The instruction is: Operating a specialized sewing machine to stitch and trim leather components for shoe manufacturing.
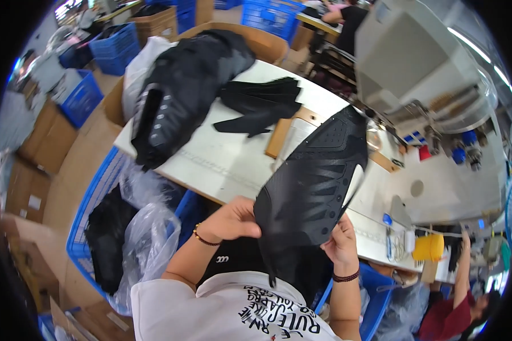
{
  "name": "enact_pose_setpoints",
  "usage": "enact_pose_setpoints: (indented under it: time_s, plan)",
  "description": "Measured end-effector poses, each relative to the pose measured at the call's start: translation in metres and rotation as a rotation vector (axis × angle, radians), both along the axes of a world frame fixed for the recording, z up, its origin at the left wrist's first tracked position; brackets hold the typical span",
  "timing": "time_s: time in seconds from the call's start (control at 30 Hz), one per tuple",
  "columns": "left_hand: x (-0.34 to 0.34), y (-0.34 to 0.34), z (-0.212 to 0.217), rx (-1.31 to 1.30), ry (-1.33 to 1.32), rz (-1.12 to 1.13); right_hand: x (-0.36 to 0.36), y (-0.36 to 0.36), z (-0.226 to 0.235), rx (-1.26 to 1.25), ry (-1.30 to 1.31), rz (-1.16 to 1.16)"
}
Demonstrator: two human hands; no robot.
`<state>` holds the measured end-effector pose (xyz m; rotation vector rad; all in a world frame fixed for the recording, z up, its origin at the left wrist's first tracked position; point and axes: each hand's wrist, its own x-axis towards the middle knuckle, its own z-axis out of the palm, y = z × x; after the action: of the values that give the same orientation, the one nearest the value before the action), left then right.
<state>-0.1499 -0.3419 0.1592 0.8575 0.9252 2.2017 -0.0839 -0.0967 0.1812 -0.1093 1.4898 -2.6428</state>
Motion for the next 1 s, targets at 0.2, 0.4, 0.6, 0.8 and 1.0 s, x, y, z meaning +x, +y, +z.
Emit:
enact_pose_setpoints:
  time_s: [0.2, 0.4, 0.6, 0.8, 1.0]
  plan:
    - [0.003, -0.061, -0.022, 0.080, -0.094, 0.752, -0.074, -0.073, 0.003, 0.300, 0.196, 0.120]
    - [-0.006, -0.185, -0.063, 0.164, -0.382, 1.242, -0.145, -0.209, -0.028, 0.392, 0.267, 0.426]
    - [-0.109, -0.226, -0.069, -0.354, -0.311, 1.508, -0.203, -0.240, -0.051, 0.545, 0.060, 0.223]
    - [-0.154, -0.248, -0.069, -1.041, 0.320, 1.740, -0.209, -0.236, -0.063, 0.789, 0.451, -0.245]
    - [-0.087, -0.169, -0.024, -0.930, 0.602, 2.184, -0.134, -0.133, -0.034, 1.078, 0.633, -0.356]
